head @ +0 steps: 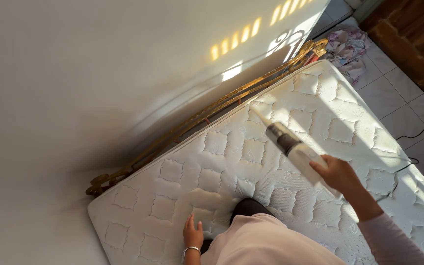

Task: Vacuuming a mattress with a handheld vacuum cleaner.

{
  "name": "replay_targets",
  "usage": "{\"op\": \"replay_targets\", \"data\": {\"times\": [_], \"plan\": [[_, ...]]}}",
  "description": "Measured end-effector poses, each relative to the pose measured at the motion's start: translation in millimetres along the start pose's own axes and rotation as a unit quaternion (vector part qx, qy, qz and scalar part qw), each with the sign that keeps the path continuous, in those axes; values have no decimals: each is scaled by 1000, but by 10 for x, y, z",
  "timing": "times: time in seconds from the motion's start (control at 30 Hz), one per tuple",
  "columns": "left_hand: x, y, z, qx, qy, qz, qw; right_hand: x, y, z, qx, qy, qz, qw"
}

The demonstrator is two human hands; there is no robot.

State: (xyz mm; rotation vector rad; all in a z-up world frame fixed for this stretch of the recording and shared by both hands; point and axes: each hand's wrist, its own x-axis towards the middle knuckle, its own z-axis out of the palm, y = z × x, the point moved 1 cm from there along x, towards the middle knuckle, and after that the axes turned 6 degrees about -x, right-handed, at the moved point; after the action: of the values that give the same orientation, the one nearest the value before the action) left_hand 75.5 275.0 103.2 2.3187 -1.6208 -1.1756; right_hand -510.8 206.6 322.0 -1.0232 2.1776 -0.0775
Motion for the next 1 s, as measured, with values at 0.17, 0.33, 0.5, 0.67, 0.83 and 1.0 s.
{"op": "replay_targets", "data": {"times": [0.17, 0.33, 0.5, 0.67, 0.83, 1.0], "plan": [[-111, -36, -25, -11, 12, -31, 999, 188, -578, -302, -153, 0, -2, 988], [-101, 57, -34, -20, 8, -56, 998, 316, -415, -322, -271, -59, -8, 961], [-117, 78, -83, -12, -9, -66, 998, -75, -614, -862, -363, -15, -30, 931], [-91, 14, -18, -14, -5, -48, 999, 64, -601, -902, -349, 12, -35, 936], [-88, 52, -45, -16, 3, -18, 1000, 568, -576, -607, -353, 33, -64, 933], [-117, -110, -140, -15, 14, -35, 999, 626, -99, -632, -365, 8, -17, 931]]}}
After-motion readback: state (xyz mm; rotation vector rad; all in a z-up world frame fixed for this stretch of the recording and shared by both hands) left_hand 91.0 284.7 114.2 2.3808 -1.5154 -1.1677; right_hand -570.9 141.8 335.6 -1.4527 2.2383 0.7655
